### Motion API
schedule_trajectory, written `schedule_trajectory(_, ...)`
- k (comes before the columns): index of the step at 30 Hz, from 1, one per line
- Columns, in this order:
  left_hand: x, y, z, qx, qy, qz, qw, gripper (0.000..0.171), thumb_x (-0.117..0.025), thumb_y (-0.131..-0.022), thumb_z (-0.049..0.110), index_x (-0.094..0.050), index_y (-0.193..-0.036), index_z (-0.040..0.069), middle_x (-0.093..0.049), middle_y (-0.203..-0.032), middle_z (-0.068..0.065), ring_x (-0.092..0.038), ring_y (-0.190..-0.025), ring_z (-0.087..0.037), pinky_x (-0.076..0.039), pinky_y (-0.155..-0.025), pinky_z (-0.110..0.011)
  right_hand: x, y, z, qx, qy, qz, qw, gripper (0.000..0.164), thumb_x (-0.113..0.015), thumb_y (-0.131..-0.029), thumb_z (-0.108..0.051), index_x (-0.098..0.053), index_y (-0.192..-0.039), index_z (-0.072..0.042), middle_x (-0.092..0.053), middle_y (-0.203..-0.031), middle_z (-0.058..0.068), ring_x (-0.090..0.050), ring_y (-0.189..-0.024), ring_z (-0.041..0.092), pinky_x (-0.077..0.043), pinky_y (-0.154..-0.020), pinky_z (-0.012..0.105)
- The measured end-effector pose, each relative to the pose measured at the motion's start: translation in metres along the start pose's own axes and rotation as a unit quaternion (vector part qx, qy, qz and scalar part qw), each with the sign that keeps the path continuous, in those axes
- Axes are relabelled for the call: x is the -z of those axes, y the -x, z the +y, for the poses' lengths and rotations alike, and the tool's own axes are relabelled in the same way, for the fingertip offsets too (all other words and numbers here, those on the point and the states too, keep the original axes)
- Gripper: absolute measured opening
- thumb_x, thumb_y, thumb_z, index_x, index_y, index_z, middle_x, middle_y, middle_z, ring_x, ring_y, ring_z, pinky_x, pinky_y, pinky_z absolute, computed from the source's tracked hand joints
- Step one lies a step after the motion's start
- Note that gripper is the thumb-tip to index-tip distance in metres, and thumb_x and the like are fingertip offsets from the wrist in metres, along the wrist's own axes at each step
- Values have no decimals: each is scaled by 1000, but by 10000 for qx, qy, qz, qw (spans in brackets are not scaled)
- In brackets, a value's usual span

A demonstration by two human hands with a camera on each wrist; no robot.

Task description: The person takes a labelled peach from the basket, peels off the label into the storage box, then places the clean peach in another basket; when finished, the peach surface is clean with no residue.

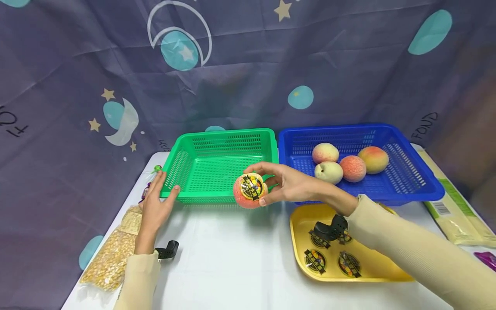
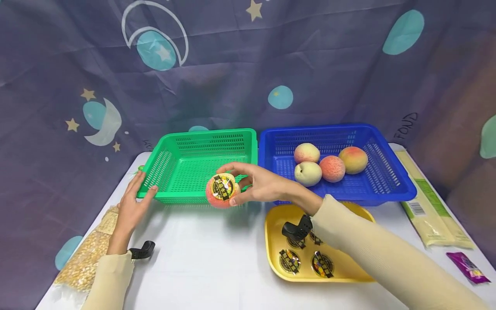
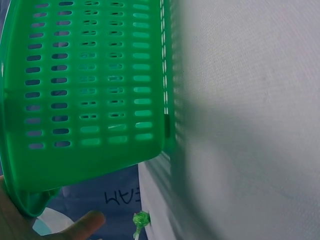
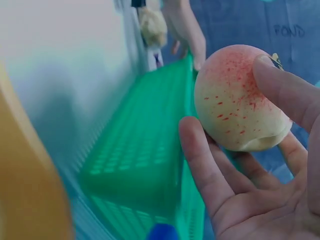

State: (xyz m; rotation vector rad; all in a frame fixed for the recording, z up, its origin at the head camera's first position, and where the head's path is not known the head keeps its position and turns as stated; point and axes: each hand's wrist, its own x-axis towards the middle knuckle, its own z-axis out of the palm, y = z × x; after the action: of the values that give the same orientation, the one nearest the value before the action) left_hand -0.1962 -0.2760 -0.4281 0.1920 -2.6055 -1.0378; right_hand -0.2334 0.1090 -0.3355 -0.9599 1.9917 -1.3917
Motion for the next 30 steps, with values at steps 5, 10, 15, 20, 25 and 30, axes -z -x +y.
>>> schedule_trajectory(5, 3, 0, 0, 117, 44, -16, 9999, 67, -65, -98, 34, -41, -157, 15, -30, -169, -1, -27, -152, -46, -14, -112, -74, -16, 11, 1, 70, -222, -282, 9993, 73, -82, -83, -4, -49, -146, -19, -52, -143, 9, -66, -110, 28, -60, -87, 39)
schedule_trajectory(10, 2, 0, 1, 163, 125, 41, 9998, 66, -65, -98, 34, -42, -156, 14, -30, -169, -2, -24, -150, -52, -12, -114, -75, -36, 15, 12, -6, -81, -390, 9992, 71, -82, -82, -3, -51, -144, -19, -58, -138, 7, -64, -108, 25, -60, -82, 38)
schedule_trajectory(15, -1, 3, 0, 122, 273, 270, 9992, 64, -66, -96, 32, -46, -153, 11, -32, -167, -6, -22, -149, -46, -10, -112, -74, -51, 13, 28, -134, 541, -454, 9974, 67, -83, -82, -9, -54, -141, -21, -65, -127, 0, -61, -108, 21, -58, -83, 38)
schedule_trajectory(20, -3, 8, 3, -162, 361, 654, 9971, 64, -71, -93, 30, -49, -150, 9, -32, -167, -5, -17, -152, -42, -8, -111, -70, -56, 9, 38, -163, 993, -497, 9937, 64, -83, -82, -11, -55, -139, -19, -66, -125, 1, -61, -104, 20, -57, -83, 39)
schedule_trajectory(25, -9, 15, 18, -1466, 149, 1293, 9806, 63, -80, -83, 32, -62, -138, 9, -43, -159, -11, -23, -152, -41, -14, -111, -69, -60, 10, 43, -287, 1615, -483, 9853, 67, -83, -81, -12, -54, -141, -13, -68, -122, 3, -60, -103, 17, -54, -90, 36)
schedule_trajectory(30, -14, 25, 43, -2770, 347, 1040, 9546, 54, -83, -76, 31, -71, -122, 6, -58, -132, -20, -46, -127, -41, -30, -107, -58, -63, 13, 42, -343, 2128, -438, 9755, 69, -84, -81, -13, -53, -143, -10, -68, -122, 6, -59, -105, 14, -52, -94, 34)
